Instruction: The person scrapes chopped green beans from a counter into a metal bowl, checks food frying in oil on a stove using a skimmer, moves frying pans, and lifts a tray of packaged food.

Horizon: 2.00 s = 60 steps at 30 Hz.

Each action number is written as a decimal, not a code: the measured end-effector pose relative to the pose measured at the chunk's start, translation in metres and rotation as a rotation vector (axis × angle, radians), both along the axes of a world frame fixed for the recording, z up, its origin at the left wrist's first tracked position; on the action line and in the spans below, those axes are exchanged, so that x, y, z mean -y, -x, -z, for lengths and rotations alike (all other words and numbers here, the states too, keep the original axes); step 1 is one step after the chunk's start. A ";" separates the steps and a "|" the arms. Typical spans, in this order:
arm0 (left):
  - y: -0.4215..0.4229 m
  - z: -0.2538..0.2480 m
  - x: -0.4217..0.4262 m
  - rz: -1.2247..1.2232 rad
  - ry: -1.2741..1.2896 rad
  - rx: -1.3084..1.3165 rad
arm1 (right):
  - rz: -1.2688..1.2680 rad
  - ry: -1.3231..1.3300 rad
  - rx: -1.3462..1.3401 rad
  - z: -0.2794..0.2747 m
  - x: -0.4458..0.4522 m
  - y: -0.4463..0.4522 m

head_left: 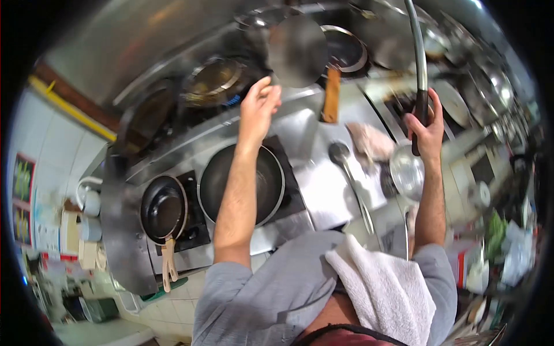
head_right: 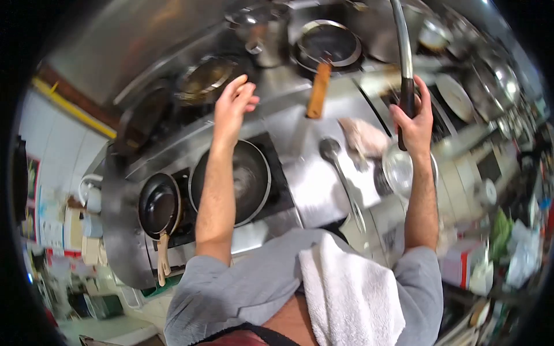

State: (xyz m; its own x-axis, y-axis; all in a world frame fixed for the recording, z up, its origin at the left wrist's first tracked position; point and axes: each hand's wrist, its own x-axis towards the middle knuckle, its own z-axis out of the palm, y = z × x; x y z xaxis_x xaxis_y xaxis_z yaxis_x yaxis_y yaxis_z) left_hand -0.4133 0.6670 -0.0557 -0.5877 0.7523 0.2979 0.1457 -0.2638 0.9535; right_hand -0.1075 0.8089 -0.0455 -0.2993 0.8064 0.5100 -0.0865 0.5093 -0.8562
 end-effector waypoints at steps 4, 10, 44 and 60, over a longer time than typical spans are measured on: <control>-0.064 0.069 0.044 0.388 0.338 -0.081 | 0.120 0.092 -0.031 0.020 0.051 -0.047; -0.170 0.186 0.082 0.723 0.653 -0.487 | 0.267 0.232 -0.068 0.052 0.133 -0.093; -0.112 0.177 0.310 -0.183 0.756 0.209 | 0.079 0.370 -0.216 0.055 0.185 -0.348; -0.201 0.216 0.186 -0.123 -0.224 1.257 | -0.294 0.381 -0.265 -0.004 0.043 -0.246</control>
